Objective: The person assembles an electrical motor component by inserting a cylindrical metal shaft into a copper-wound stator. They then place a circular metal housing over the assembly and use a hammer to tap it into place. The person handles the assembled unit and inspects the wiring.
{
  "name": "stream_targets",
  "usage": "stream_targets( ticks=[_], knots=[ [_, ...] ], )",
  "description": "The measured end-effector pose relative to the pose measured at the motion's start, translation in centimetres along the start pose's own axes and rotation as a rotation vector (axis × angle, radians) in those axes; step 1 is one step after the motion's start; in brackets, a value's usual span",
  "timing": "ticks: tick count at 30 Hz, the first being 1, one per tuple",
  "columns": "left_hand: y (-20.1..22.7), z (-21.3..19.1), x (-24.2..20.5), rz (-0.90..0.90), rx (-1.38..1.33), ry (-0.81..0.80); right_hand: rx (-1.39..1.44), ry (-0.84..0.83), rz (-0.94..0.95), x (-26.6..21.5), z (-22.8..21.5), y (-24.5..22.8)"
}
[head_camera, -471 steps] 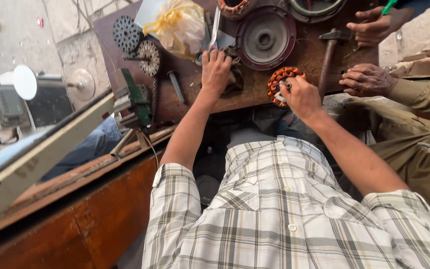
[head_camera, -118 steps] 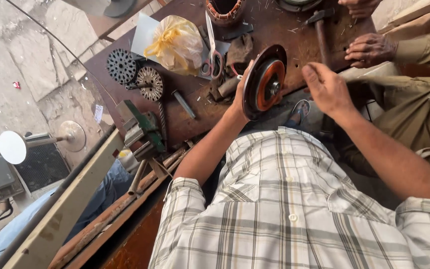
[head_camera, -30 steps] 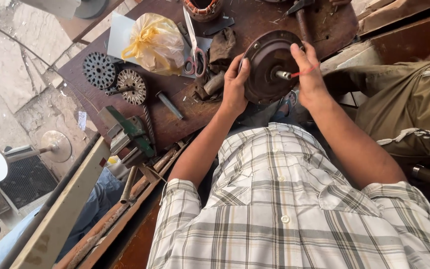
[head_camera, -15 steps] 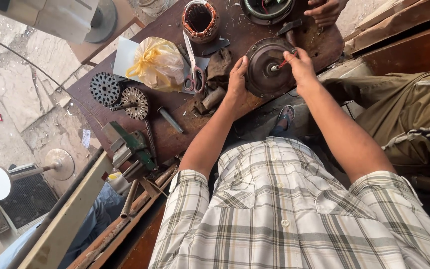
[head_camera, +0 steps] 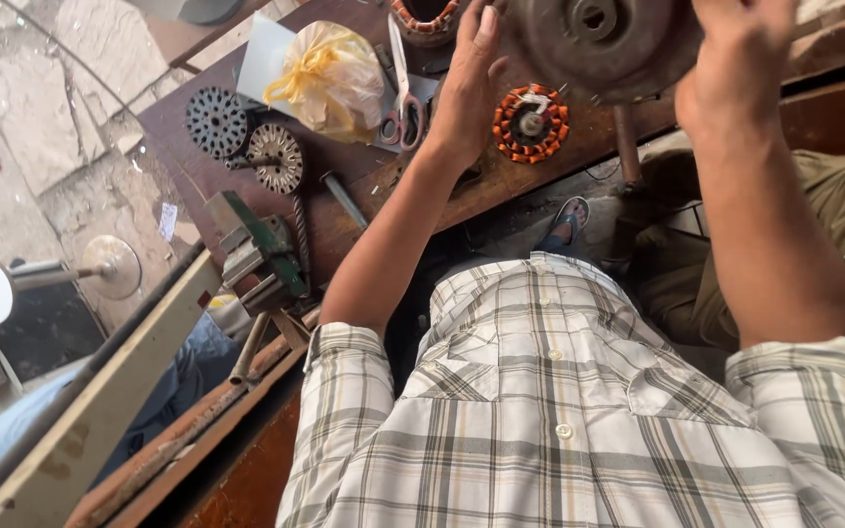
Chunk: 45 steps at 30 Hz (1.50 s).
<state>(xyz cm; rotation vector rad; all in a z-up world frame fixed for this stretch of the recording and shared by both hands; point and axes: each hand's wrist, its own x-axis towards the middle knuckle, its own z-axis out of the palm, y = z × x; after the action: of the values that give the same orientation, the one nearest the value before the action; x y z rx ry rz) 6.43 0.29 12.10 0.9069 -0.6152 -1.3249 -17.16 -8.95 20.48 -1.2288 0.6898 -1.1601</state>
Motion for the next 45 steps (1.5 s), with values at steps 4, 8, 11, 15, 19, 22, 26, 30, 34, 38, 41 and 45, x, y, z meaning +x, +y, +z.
stream_targets(
  ticks=[4, 8, 11, 15, 19, 22, 26, 30, 34, 38, 41, 45],
  knots=[
    [1.3, 1.4, -3.9, -0.248, -0.339, -0.013, -0.373, -0.192, -0.433, -2.7, 4.8, -0.9],
    [-1.1, 0.7, -7.3, -0.226, -0.995, -0.230, -0.925, -0.639, -1.056, -7.0, 7.0, -1.4],
    [-3.1, -1.2, -8.7, -0.204, -1.086, -0.123, -0.876, -0.525, -0.910, -10.3, 6.3, -1.2],
    [-4.2, -2.5, -10.6, -0.264, -1.087, -0.073, -0.814, -0.266, -0.551, -13.1, 3.9, -0.1],
    [-3.5, -1.7, -11.5, -0.357, -1.141, -0.009, -0.729, -0.141, -0.375, -14.5, 2.8, 1.0],
    [-2.7, -0.5, -11.7, -0.395, -1.103, 0.014, -0.691, -0.096, -0.348, -15.0, 2.7, 1.1],
    [-1.7, 1.0, -11.3, -0.347, -0.634, -0.225, -0.688, -0.082, -0.350, -15.4, 2.8, 0.7],
    [-1.4, 1.9, -10.8, -0.240, -0.230, -0.334, -0.628, -0.088, -0.285, -15.7, 2.8, 0.4],
    [-1.2, 2.0, -10.9, -0.211, -0.135, -0.327, -0.645, -0.078, -0.283, -15.9, 2.9, 0.3],
    [-1.5, 1.3, -11.2, -0.229, -0.167, -0.327, -0.651, -0.080, -0.255, -16.1, 2.8, 0.5],
    [-2.3, 0.2, -11.4, -0.283, -0.314, -0.331, -0.625, -0.102, -0.243, -16.2, 2.7, 0.5],
    [-3.7, -1.7, -12.0, -0.430, -0.715, -0.258, -0.659, -0.127, -0.234, -16.6, 2.4, 0.5]
  ],
)
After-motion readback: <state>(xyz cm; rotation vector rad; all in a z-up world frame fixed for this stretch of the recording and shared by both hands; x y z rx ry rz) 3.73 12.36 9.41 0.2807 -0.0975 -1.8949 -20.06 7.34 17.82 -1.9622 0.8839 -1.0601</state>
